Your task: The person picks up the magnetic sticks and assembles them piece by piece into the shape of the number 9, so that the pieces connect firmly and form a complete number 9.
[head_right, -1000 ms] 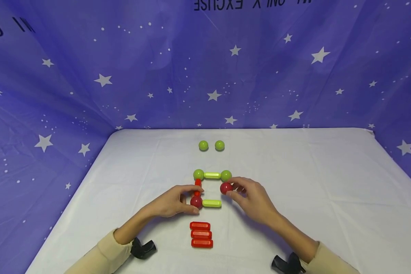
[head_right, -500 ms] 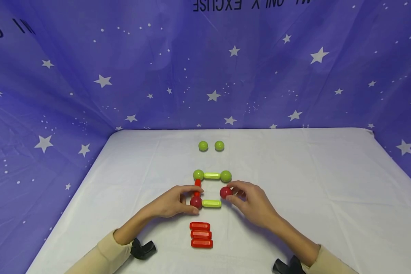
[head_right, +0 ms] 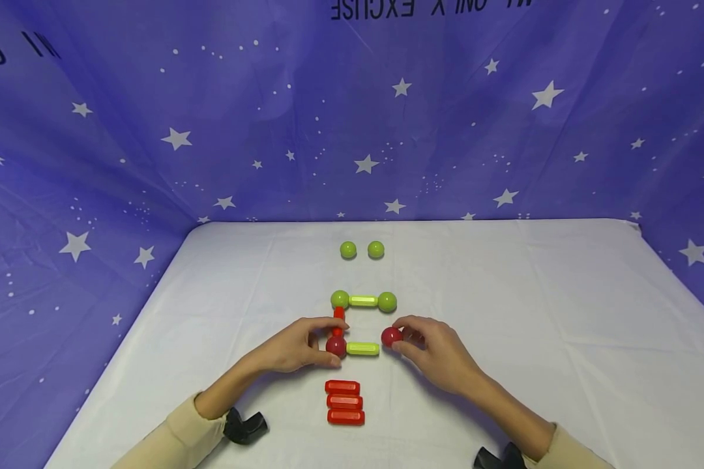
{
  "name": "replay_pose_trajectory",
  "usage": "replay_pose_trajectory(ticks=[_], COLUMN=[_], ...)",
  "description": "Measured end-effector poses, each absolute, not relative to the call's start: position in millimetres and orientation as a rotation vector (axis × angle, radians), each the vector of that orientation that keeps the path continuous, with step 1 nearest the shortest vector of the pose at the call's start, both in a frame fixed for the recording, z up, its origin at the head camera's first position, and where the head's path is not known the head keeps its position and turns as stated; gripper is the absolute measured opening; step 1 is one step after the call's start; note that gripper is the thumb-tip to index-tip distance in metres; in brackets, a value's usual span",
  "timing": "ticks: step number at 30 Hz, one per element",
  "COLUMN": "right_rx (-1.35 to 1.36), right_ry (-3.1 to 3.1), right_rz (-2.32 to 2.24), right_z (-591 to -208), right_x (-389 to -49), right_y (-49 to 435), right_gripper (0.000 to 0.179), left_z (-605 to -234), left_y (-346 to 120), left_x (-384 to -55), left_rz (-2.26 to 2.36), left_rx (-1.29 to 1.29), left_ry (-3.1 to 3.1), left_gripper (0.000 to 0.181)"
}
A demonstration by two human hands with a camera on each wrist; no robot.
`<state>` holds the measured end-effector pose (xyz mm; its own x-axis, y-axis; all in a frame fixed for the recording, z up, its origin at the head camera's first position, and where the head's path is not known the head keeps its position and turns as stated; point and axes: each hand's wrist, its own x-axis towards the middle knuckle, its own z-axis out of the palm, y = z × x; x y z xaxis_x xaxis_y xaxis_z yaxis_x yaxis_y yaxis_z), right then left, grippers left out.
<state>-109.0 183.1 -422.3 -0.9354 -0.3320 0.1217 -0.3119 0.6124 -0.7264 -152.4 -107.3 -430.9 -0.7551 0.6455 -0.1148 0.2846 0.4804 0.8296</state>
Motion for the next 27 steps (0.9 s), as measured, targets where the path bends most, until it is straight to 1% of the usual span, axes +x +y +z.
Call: replay_pose_trajectory(ticks=[27], right_rx=[-0.637], right_ry=[2.720], right_rz=[-1.208], right_z=[-426.6], right_x=[-107.8], right_y=[186.9], right_gripper=[0.026], left_z=[-430.8], left_y=[-106.9], left_x=[-152.4], left_rz=[1.172], left_rx=[0.768], left_ry=[2.321], left_gripper=[0.055])
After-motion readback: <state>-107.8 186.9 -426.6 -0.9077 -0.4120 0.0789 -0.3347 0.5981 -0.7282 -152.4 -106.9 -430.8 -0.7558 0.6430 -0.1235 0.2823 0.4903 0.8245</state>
